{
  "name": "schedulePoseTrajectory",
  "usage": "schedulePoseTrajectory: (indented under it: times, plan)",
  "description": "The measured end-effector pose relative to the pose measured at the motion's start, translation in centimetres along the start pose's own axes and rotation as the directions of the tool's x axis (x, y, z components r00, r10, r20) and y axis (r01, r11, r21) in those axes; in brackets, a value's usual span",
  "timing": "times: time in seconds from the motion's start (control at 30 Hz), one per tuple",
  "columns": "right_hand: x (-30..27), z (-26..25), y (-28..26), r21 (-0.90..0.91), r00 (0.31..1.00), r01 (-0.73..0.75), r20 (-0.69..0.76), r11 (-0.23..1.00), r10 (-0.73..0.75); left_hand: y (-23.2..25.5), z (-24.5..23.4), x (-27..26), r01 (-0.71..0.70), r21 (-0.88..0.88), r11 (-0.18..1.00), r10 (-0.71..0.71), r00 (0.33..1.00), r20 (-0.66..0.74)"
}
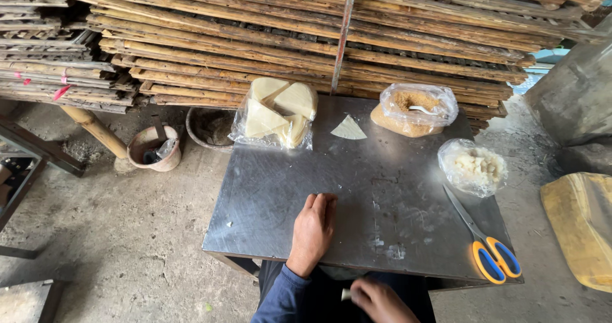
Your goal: The person folds triangular wrappers around a filling, seals them, and stacks the finished units on a metal table. The person uses a spoon to add filling and handles the wrappers by hand.
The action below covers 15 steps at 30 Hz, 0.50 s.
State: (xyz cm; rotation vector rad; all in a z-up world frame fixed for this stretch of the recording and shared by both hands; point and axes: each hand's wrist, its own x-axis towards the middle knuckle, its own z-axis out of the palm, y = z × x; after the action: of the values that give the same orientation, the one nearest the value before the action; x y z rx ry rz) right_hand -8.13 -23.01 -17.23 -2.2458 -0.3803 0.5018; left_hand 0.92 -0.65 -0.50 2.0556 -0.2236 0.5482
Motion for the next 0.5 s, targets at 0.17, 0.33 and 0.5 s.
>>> schedulePoseTrajectory:
  times: [0.17, 0.33, 0.5]
  plan:
    - [5.4, 2.1, 5.2, -0.008, 0.919, -0.018, -0.395, 1.0, 0.013, 0.0, -0.1, 0.2, -0.042, -0.023, 0.999, 0.043, 0.999, 0.018]
    - [5.7, 3.3, 6.8, -0.139, 0.808, 0.181, -0.543, 0.974, -0.228, -1.4, 0.3, 3.4, -0.085, 0.023, 0.996, 0.083, 0.994, 0.068]
    - [6.0, 2.8, 5.1, -0.213, 0.76, 0.184, -0.589, 0.96, -0.276, -4.7, 4.4, 11.0, -0.061, 0.298, 0.953, 0.032, 0.994, 0.1]
